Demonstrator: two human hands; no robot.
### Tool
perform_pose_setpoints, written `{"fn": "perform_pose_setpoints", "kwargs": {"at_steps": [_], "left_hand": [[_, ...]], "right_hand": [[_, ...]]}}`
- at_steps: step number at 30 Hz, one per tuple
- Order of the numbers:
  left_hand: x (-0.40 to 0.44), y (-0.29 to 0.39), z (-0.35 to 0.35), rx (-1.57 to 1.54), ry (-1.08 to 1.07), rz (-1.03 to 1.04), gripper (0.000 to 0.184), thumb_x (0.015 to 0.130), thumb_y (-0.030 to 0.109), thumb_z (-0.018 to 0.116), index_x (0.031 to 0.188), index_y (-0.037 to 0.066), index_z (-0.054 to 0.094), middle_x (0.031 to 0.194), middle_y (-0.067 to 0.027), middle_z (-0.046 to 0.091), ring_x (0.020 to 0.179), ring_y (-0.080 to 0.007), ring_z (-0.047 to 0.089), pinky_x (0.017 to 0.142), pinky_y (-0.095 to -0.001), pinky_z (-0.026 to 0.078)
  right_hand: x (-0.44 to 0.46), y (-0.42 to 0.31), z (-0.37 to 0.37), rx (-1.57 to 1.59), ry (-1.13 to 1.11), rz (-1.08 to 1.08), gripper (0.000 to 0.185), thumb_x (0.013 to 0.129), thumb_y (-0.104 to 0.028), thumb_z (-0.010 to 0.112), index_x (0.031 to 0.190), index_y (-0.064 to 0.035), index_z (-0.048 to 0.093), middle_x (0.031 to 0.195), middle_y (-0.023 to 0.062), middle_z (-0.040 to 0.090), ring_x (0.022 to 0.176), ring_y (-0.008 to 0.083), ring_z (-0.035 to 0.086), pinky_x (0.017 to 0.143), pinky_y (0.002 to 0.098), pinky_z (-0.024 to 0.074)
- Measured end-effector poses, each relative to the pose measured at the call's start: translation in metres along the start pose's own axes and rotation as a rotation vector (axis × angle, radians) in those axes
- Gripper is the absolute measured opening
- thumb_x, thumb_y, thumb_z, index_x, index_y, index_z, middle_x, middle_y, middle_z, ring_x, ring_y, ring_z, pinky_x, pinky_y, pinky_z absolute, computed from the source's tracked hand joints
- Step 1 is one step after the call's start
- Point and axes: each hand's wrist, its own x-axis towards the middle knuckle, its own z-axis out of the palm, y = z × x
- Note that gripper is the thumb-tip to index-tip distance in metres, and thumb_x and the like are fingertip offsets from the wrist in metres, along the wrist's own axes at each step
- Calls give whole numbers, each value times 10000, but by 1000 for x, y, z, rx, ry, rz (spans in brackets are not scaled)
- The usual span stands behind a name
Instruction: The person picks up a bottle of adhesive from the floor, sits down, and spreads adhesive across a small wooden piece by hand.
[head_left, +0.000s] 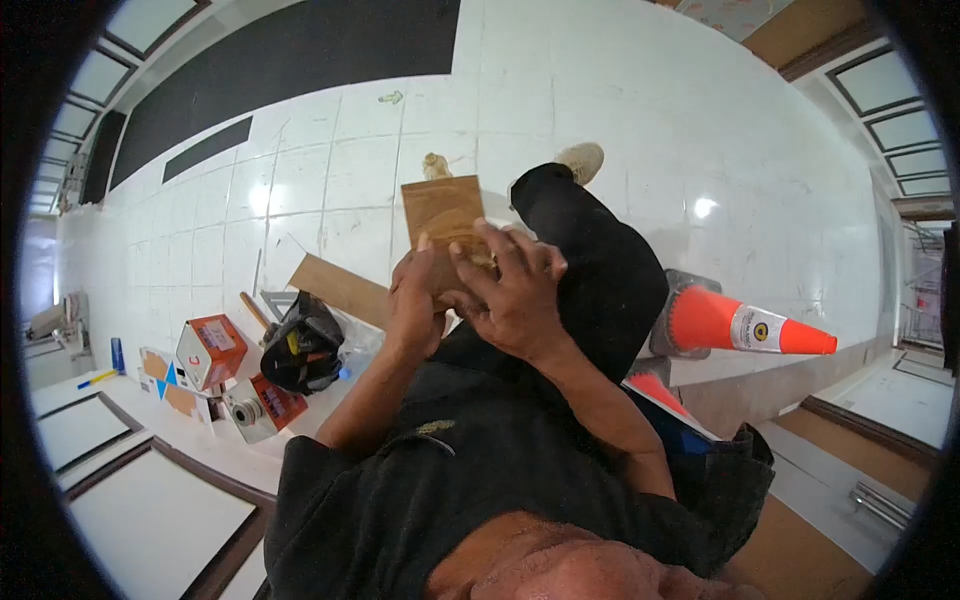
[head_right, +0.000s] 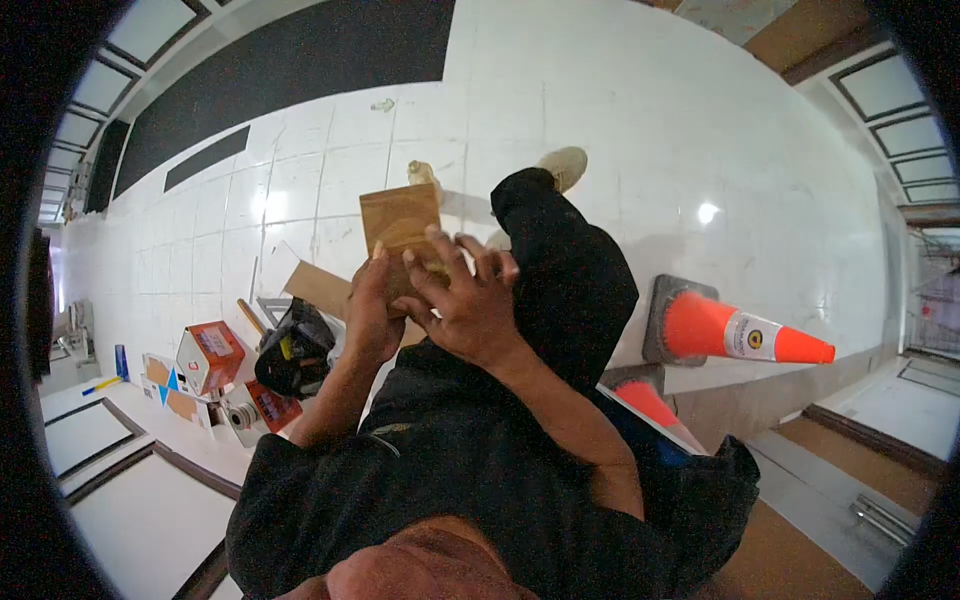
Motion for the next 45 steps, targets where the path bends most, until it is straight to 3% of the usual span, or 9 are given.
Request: {"fn": "perform_pose_setpoints", "kwargs": {"at_steps": [6, 18, 19, 24, 30, 34, 39, 43, 45], "left_hand": [[-6, -18, -27, -36, 181, -49, 391, 1052, 324, 480, 1290, 18, 531, 1156, -124, 643, 1003, -225, 671, 765, -323, 581], [13, -9, -30, 78, 124, -201, 359, 1031, 324, 502, 1206, 17, 565, 1021, -99, 671, 835, -199, 698, 552, -285, 577], [15, -1, -33, 135, 106, -238, 366, 1031, 326, 504, 1212, 13, 563, 1010, -98, 668, 874, -203, 693, 678, -332, 598], [6, 33, -13, 92, 75, -152, 389, 1016, 332, 511, 1227, 7, 548, 1100, -118, 656, 948, -222, 690, 810, -401, 586], [-16, 75, 40, -182, -377, -37, 393, 972, 254, 576, 1236, -33, 534, 1118, -161, 632, 1005, -233, 675, 857, -363, 584], [-46, 88, 97, -78, -552, 6, 395, 972, 208, 610, 1258, -44, 506, 1110, -145, 639, 989, -186, 675, 832, -307, 588], [-53, 68, 150, -209, -824, -38, 422, 952, 198, 644, 1292, -16, 517, 1147, -106, 655, 1019, -169, 656, 877, -325, 558], [-49, 39, 173, -311, -1039, -28, 427, 954, 156, 626, 1313, -26, 486, 1184, -120, 634, 1043, -174, 644, 902, -314, 532], [-60, 34, 174, -329, -976, -70, 438, 944, 149, 629, 1316, -28, 479, 1187, -125, 626, 1065, -173, 634, 915, -313, 522]], "right_hand": [[-22, -5, 36, 166, 47, -55, 445, 833, -569, 698, 1089, -207, 733, 1362, -4, 541, 1275, 233, 421, 979, 498, 269], [-14, 17, 53, 214, 90, -239, 377, 828, -580, 710, 915, -214, 687, 1190, -21, 580, 1248, 234, 436, 987, 486, 276], [-11, 17, 52, 246, 132, -251, 406, 828, -612, 690, 949, -224, 693, 1206, -28, 580, 1245, 233, 441, 996, 490, 265], [34, 13, 13, 181, 107, -380, 716, 756, -795, 609, 1048, -153, 726, 1181, -13, 620, 1190, 237, 494, 1024, 487, 249], [71, 18, -87, -20, 147, -625, 636, 792, -777, 602, 831, -151, 706, 1076, -23, 688, 1106, 172, 579, 1083, 475, 162], [71, 12, -168, -222, 195, -794, 568, 787, -741, 661, 598, -212, 572, 927, -46, 698, 1046, 129, 604, 1088, 459, 161], [47, 17, -243, -319, 126, -784, 485, 717, -672, 772, 612, -264, 531, 827, -85, 583, 1026, 141, 566, 1013, 477, 200], [15, 21, -265, -536, 174, -841, 505, 826, -722, 641, 728, -232, 565, 904, -85, 597, 1099, 156, 538, 1064, 517, 169], [0, 27, -268, -604, 116, -665, 542, 849, -740, 588, 774, -203, 580, 936, -77, 608, 1097, 169, 541, 1091, 522, 151]]}}
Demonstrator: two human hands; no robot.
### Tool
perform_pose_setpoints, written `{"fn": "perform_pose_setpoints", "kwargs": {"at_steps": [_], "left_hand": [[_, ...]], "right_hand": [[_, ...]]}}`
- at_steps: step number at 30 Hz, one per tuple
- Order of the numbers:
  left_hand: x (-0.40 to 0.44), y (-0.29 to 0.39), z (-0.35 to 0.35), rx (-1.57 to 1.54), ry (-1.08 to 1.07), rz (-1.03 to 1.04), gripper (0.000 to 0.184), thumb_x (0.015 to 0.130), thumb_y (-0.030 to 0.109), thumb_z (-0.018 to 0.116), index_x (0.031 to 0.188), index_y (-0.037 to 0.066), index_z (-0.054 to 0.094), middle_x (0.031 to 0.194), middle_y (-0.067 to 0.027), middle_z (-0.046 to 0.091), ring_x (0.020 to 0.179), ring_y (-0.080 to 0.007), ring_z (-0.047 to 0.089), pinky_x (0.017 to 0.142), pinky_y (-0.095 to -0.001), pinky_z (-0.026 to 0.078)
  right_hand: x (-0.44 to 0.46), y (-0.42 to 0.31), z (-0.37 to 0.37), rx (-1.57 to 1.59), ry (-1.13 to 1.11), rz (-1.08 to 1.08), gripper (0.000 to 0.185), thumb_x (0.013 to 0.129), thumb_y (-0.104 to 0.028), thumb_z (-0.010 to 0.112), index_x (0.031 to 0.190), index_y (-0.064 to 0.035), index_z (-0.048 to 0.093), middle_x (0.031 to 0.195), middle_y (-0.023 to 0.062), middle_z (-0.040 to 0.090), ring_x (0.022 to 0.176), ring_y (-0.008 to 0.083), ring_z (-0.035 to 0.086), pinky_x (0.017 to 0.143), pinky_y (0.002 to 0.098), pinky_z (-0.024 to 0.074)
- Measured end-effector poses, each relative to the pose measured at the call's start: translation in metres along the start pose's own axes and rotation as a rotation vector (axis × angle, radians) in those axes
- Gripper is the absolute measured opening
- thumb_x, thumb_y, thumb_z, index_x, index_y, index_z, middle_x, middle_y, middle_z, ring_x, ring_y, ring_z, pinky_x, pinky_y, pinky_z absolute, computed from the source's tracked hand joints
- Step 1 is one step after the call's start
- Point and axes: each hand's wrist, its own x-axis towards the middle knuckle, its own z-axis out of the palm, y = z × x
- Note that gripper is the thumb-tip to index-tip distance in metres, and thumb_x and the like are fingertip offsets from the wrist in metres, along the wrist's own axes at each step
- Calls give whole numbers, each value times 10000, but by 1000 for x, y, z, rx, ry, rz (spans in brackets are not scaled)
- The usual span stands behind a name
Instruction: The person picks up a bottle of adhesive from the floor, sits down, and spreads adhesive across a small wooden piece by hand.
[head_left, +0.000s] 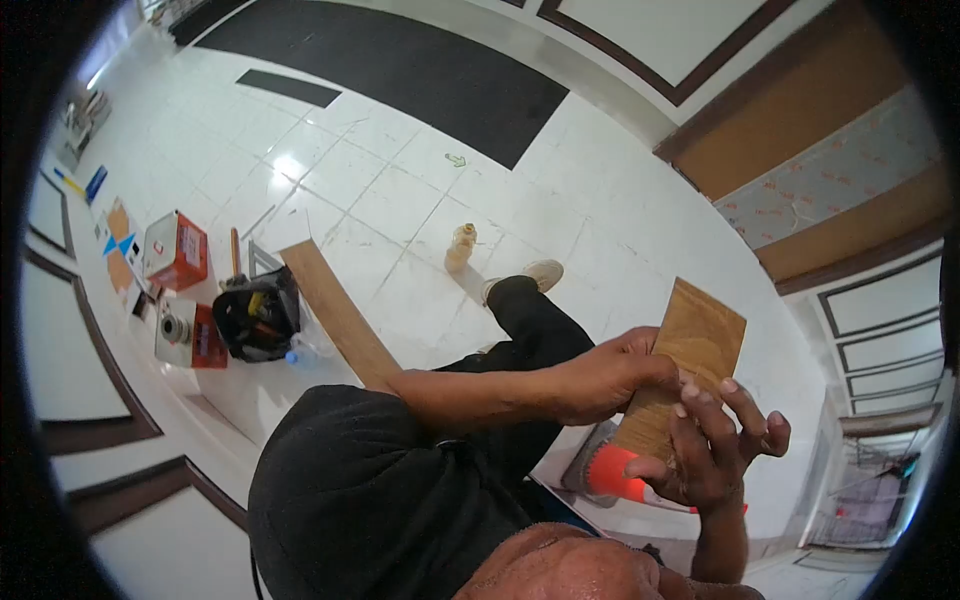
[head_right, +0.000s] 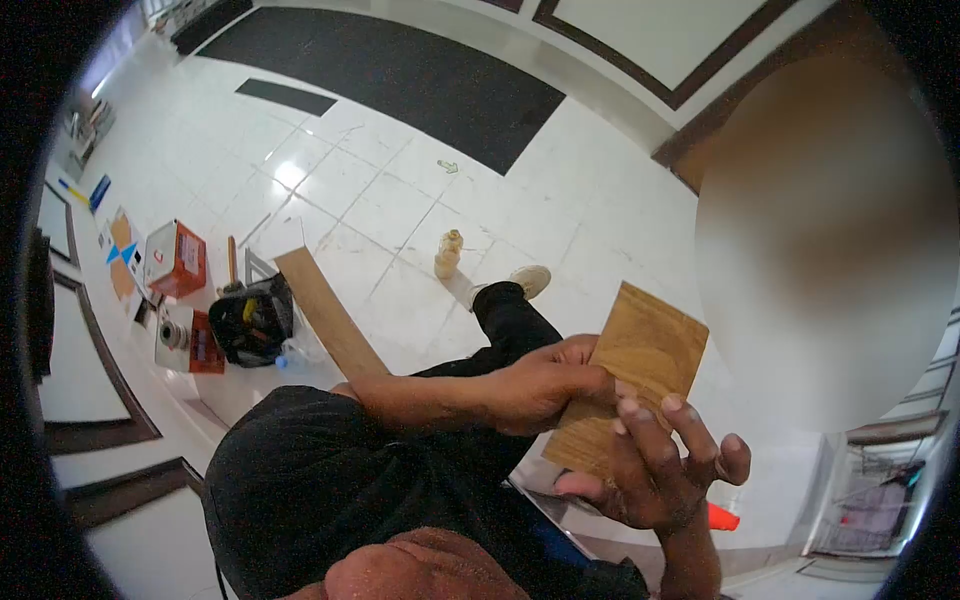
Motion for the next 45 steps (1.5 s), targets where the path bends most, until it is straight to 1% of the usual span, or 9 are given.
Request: {"fn": "perform_pose_setpoints", "kwargs": {"at_steps": [10, 14, 18, 25, 26, 33, 36, 39, 45], "left_hand": [[-40, -73, 0, 204, 194, -194, 521, 860, 178, 681, 1306, 13, 470, 1195, -143, 578, 1097, -234, 615, 966, -389, 515], [-53, -61, -27, 663, 241, 237, 409, 966, 285, 565, 1260, 3, 528, 1128, -138, 620, 1042, -226, 636, 885, -367, 544], [-50, -24, 19, 168, 407, 259, 456, 1049, 334, 422, 1293, -43, 502, 1153, -159, 619, 1038, -233, 637, 885, -362, 555], [-40, -61, 15, 312, 426, 438, 531, 1039, 325, 483, 1425, -31, 403, 1237, -229, 617, 1087, -300, 678, 881, -411, 631], [-45, -71, -3, 569, 404, 680, 542, 1029, 329, 500, 1428, -22, 397, 1223, -227, 624, 1084, -294, 680, 880, -420, 633], [-60, -73, -5, 603, 460, 740, 499, 1013, 329, 494, 1360, -28, 454, 1256, -214, 596, 1157, -292, 626, 935, -420, 596], [-56, -65, 13, -65, 79, 528, 461, 1014, 302, 440, 1318, -41, 497, 1210, -200, 614, 1120, -283, 638, 912, -424, 594], [-50, -66, 36, 167, 503, 497, 410, 999, 263, 481, 1253, -51, 550, 1156, -197, 638, 1075, -283, 655, 882, -409, 597], [-62, -64, 12, 143, 271, 504, 359, 1003, 279, 501, 1134, -45, 583, 1026, -162, 655, 974, -244, 673, 839, -405, 591]], "right_hand": [[-61, -31, -1, 234, 155, 171, 374, 678, -569, 823, 919, -335, 658, 930, -98, 601, 1023, 162, 576, 933, 479, 272], [-23, -33, 35, 418, 339, 128, 274, 757, -511, 755, 796, -265, 639, 891, -71, 608, 1044, 174, 560, 970, 481, 268], [-5, -43, 46, 403, 514, 51, 275, 814, -456, 705, 702, -218, 625, 827, -60, 606, 1020, 176, 547, 995, 483, 265], [-21, -32, 22, 480, 661, 44, 260, 816, -353, 755, 686, -229, 567, 707, -67, 511, 884, 133, 583, 954, 446, 267], [-22, -32, 21, 484, 655, 36, 260, 816, -353, 755, 686, -229, 567, 707, -67, 511, 884, 133, 583, 954, 446, 267], [-13, -34, 31, 495, 772, 73, 214, 783, -256, 788, 718, -239, 585, 727, -28, 546, 877, 150, 592, 984, 457, 252], [-13, -40, 31, 539, 712, 7, 207, 789, -231, 777, 733, -239, 578, 749, -30, 557, 870, 156, 591, 978, 457, 263], [-12, -41, 29, 486, 684, -29, 210, 796, -245, 767, 735, -238, 566, 760, -41, 552, 872, 154, 588, 951, 452, 287], [-11, -39, 24, 442, 740, -32, 239, 786, -302, 765, 736, -242, 539, 743, -56, 523, 856, 146, 587, 907, 436, 308]]}}
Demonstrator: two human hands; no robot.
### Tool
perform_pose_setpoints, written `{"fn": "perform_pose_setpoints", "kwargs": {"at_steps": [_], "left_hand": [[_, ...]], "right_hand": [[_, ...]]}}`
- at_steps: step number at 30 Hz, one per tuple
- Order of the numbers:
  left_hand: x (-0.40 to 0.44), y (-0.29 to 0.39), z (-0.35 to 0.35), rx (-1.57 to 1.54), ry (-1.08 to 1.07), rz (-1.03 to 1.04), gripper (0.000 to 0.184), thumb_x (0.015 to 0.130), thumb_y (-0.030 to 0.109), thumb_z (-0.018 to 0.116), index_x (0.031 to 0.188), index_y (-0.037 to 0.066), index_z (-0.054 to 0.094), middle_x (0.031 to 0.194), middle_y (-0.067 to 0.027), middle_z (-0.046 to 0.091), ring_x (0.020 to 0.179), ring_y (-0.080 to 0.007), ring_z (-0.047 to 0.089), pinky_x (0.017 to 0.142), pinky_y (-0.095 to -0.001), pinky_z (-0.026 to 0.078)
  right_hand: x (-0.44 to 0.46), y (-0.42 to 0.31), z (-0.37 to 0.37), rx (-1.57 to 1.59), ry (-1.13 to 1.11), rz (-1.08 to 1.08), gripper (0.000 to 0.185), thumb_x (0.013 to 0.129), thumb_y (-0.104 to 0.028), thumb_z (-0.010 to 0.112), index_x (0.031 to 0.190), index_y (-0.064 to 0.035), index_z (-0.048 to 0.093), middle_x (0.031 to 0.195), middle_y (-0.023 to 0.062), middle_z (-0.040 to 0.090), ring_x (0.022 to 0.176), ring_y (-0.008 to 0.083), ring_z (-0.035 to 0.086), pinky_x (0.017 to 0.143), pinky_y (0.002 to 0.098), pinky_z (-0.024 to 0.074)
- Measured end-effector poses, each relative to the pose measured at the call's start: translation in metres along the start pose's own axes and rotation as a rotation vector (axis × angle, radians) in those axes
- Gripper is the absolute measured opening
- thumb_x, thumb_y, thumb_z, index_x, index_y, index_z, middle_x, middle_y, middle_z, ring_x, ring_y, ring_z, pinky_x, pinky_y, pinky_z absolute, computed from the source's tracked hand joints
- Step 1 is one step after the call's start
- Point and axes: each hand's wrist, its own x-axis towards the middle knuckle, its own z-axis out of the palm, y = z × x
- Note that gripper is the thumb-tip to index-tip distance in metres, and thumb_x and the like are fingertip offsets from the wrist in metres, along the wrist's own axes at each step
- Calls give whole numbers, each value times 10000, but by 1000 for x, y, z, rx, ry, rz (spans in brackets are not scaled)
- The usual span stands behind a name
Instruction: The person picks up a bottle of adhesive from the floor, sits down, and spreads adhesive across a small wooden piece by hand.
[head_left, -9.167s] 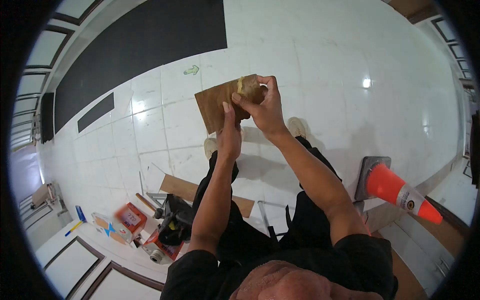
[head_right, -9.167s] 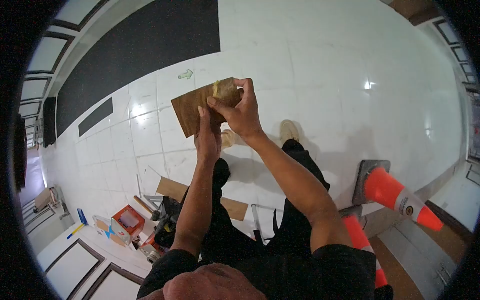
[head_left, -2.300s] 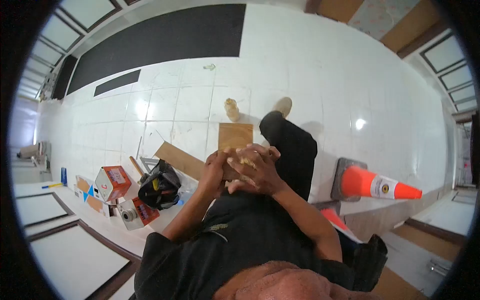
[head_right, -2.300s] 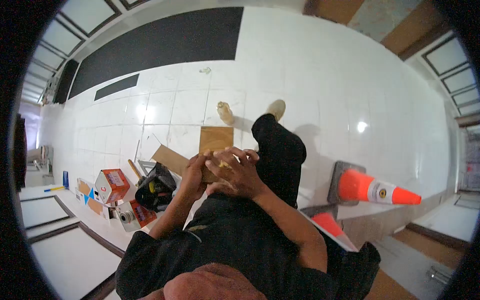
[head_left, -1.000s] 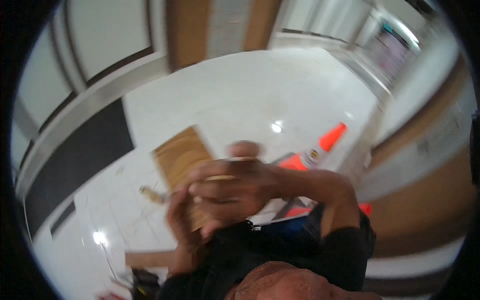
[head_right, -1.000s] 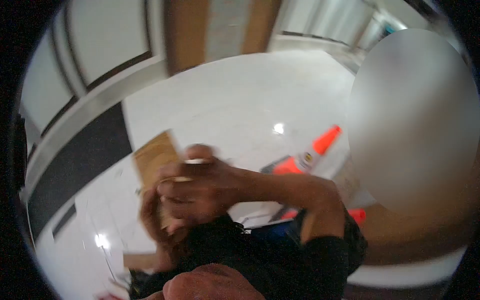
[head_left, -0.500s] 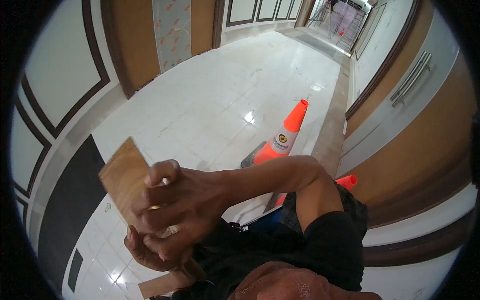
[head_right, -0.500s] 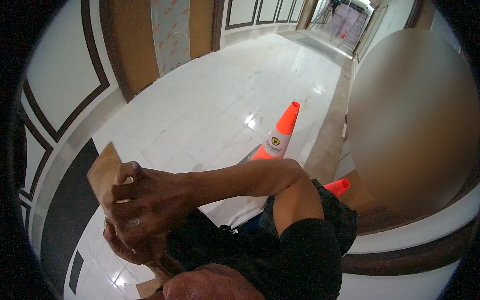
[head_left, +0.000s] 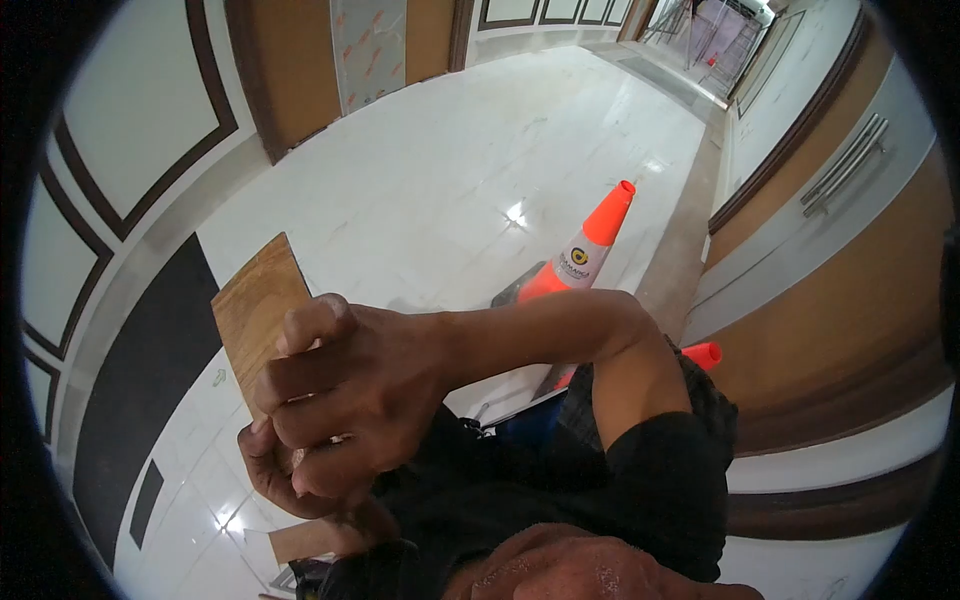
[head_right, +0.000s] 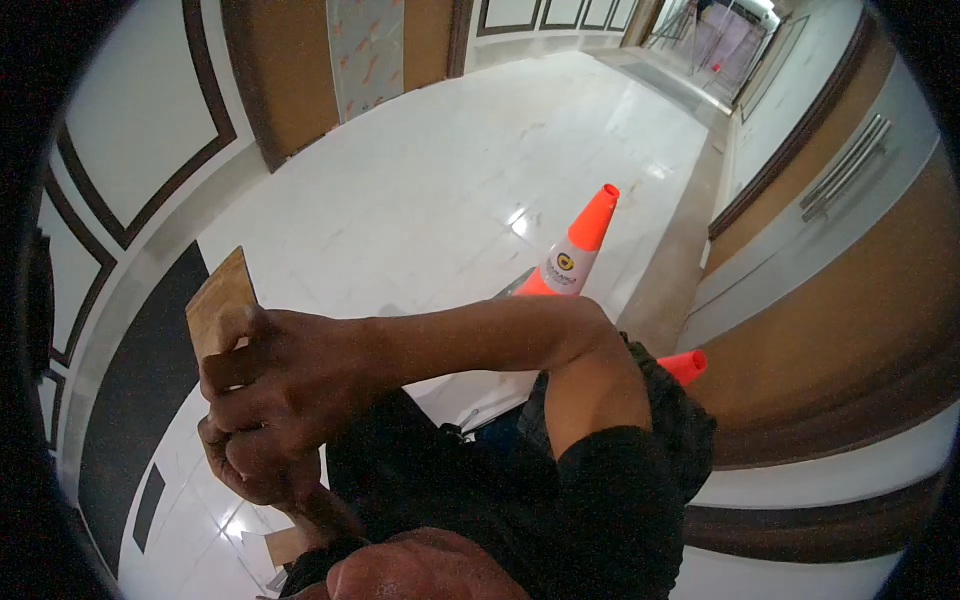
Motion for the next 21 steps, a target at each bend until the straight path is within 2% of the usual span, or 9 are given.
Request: {"fn": "perform_pose_setpoints", "kwargs": {"at_steps": [5, 6, 7, 9, 13, 16, 17, 20, 21], "left_hand": [[-9, -1, 17, 636, 385, 220, 337, 1005, 307, 471, 1051, -3, 595, 1006, -174, 647, 901, -227, 673, 781, -368, 592], [-8, -3, 11, 641, 418, 246, 337, 1005, 307, 471, 1051, -3, 595, 1006, -174, 647, 901, -227, 673, 781, -368, 592], [-9, -5, -1, 553, 281, 170, 317, 988, 277, 484, 1070, -12, 585, 981, -160, 646, 912, -225, 669, 803, -359, 574], [-13, 4, -8, 381, 113, 29, 310, 968, 246, 498, 1103, -21, 573, 978, -153, 647, 930, -233, 664, 835, -354, 555], [-10, 3, 40, -293, 44, -163, 297, 952, 252, 473, 1042, -10, 580, 1007, -190, 654, 861, -249, 660, 780, -390, 551], [-13, 6, 47, -375, -25, -375, 343, 927, 229, 481, 1127, -39, 557, 1041, -191, 652, 913, -266, 662, 816, -409, 557], [-12, 6, 42, -330, -16, -330, 395, 916, 227, 483, 1192, -53, 524, 1071, -189, 645, 943, -275, 662, 852, -417, 554], [-8, 9, 37, -238, 40, -281, 555, 874, 202, 512, 1350, -69, 419, 1154, -185, 620, 990, -285, 664, 934, -417, 547], [-3, 14, 36, -134, -9, -236, 516, 890, 143, 534, 1353, -53, 422, 1208, -184, 592, 1082, -269, 631, 983, -423, 527]], "right_hand": [[-3, 3, 9, -120, 191, -40, 202, 783, -321, 763, 764, -259, 571, 744, -76, 535, 851, 132, 598, 938, 445, 280], [-6, 3, 0, -68, 74, 2, 157, 749, -330, 740, 799, -292, 596, 835, -97, 555, 940, 140, 575, 911, 451, 298], [-7, 1, -5, 12, -38, 29, 155, 714, -338, 718, 834, -325, 621, 925, -118, 574, 1029, 148, 553, 884, 456, 315], [-6, -8, -8, 1, -50, 13, 168, 719, -351, 723, 856, -311, 637, 883, -112, 573, 945, 149, 583, 897, 442, 320], [0, -13, -30, -86, -144, 65, 268, 747, -462, 767, 924, -295, 653, 856, -116, 555, 924, 142, 588, 903, 403, 310], [0, -15, -31, -144, -141, 43, 351, 768, -542, 784, 970, -285, 654, 897, -105, 550, 952, 151, 576, 909, 384, 310], [-1, -11, -28, -157, -141, 16, 375, 775, -567, 778, 982, -283, 647, 950, -93, 553, 991, 163, 563, 910, 385, 315], [-4, -3, -18, -341, -81, 13, 806, 597, -743, 824, 1163, -242, 544, 1186, 75, 444, 1179, 301, 460, 964, 440, 392], [-2, -2, -18, -290, -67, 95, 775, 649, -751, 781, 1159, -202, 583, 1201, 94, 458, 1179, 296, 442, 947, 439, 398]]}}
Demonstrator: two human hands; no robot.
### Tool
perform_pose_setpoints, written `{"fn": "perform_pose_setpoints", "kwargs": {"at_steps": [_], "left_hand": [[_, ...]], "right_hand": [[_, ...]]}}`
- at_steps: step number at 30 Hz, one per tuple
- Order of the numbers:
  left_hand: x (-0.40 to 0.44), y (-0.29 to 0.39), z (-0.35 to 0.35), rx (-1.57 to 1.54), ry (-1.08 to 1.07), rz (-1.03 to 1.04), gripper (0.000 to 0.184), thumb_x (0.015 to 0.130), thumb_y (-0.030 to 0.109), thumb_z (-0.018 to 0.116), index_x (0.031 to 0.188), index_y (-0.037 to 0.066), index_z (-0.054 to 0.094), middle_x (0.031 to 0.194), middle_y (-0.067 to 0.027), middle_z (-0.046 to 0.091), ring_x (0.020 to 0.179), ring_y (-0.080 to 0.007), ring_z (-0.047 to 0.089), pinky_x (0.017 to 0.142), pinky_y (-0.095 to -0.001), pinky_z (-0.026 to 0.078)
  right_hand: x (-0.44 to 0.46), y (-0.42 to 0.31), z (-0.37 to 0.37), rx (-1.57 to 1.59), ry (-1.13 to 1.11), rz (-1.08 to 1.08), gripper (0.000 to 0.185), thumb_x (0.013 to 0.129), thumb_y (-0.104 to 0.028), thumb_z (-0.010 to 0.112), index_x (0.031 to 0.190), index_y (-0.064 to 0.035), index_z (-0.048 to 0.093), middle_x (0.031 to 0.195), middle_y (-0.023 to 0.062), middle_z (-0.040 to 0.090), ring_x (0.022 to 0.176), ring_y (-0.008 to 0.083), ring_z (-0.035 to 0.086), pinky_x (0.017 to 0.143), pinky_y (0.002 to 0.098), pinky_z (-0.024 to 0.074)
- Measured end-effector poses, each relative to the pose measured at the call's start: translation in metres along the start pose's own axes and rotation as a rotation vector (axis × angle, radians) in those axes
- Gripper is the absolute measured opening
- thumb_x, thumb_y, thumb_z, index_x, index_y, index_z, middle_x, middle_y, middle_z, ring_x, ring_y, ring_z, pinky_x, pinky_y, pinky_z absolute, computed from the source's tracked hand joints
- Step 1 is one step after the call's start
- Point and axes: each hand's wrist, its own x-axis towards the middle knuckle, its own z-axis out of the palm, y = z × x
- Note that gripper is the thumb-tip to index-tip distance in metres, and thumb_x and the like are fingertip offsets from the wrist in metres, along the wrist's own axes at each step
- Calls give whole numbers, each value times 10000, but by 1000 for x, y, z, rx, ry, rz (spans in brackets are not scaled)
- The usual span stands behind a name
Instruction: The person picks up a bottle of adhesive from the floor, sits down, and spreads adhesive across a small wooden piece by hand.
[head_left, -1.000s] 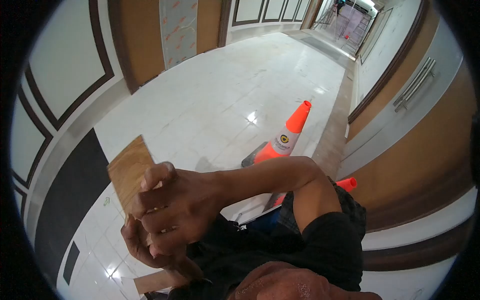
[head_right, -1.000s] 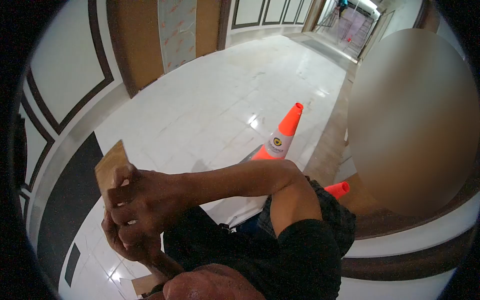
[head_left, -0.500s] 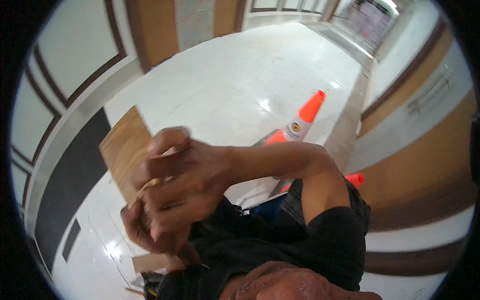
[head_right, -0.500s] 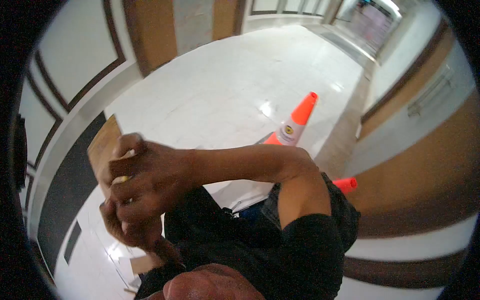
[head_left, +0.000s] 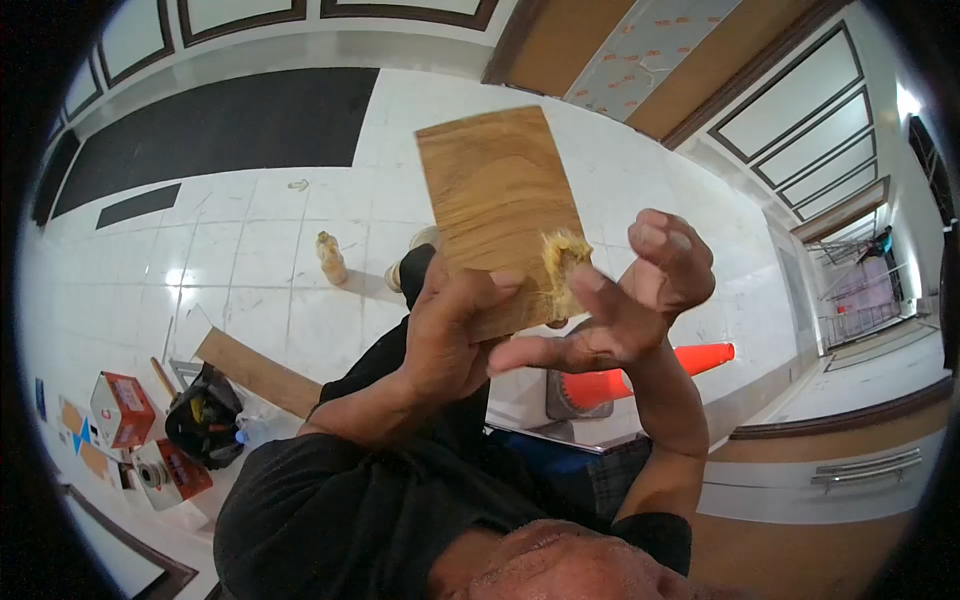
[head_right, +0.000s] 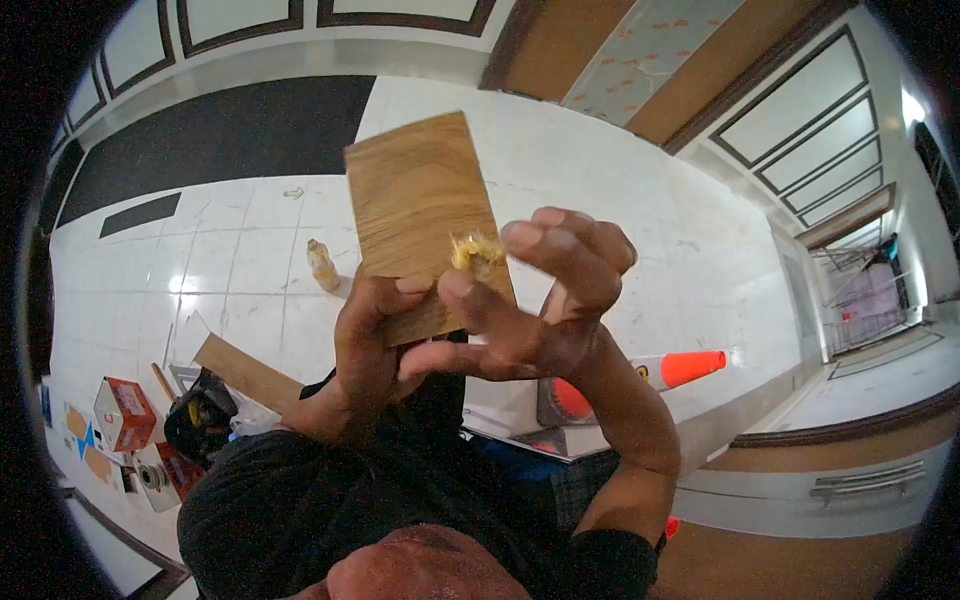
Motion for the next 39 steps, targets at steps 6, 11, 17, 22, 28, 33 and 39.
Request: {"fn": "perform_pose_setpoints", "kwargs": {"at_steps": [6, 11, 17, 22, 28, 33, 39], "left_hand": [[21, 0, -13, 172, 20, 215, 451, 978, 93, 545, 1383, -36, 396, 1243, -189, 590, 1094, -278, 659, 910, -401, 596], [26, -4, -26, 56, -33, 199, 400, 1036, 137, 506, 1403, 14, 407, 1307, -173, 557, 1174, -262, 615, 941, -399, 581], [31, -17, -29, 187, -137, 264, 396, 1039, 113, 497, 1420, 43, 414, 1337, -126, 553, 1213, -251, 580, 1027, -409, 508], [33, -24, -43, 227, 27, 288, 345, 1061, 188, 493, 1310, -44, 550, 1230, -168, 648, 1121, -267, 650, 948, -415, 549], [39, -18, -48, 256, -107, 308, 438, 1043, 149, 516, 1419, -42, 399, 1336, -187, 574, 1187, -257, 624, 999, -414, 551], [42, -15, -66, 308, -81, 343, 424, 1044, 217, 537, 1381, -35, 487, 1322, -183, 588, 1204, -237, 603, 1024, -389, 501], [44, -9, -73, 319, -167, 298, 425, 1036, 215, 549, 1377, -33, 492, 1321, -175, 588, 1200, -239, 604, 1039, -392, 497]], "right_hand": [[7, 20, 7, 448, -295, 544, 966, 750, -555, 834, 1398, 40, 435, 1235, 197, 543, 1023, 247, 577, 875, 387, 485], [10, 10, 12, 523, -465, 709, 762, 727, -310, 907, 1281, 7, 491, 1098, 130, 613, 885, 173, 610, 732, 313, 507], [5, 22, 8, 646, -491, 915, 514, 770, -153, 877, 1149, -17, 557, 897, 26, 627, 772, 105, 617, 669, 250, 500], [10, 27, -5, 705, -477, 720, 390, 835, -149, 789, 1161, -20, 619, 1006, 137, 715, 879, 204, 713, 742, 334, 583], [5, 34, -10, 709, -553, 779, 420, 861, -107, 743, 1200, 62, 560, 1004, 244, 695, 929, 286, 722, 786, 362, 575], [2, 30, -3, 674, -329, 642, 385, 816, -87, 787, 1093, 38, 549, 929, 263, 680, 852, 331, 731, 716, 382, 568], [6, 33, -13, 733, -296, 625, 309, 808, -61, 767, 1045, 47, 603, 843, 241, 698, 758, 301, 736, 637, 375, 549]]}}
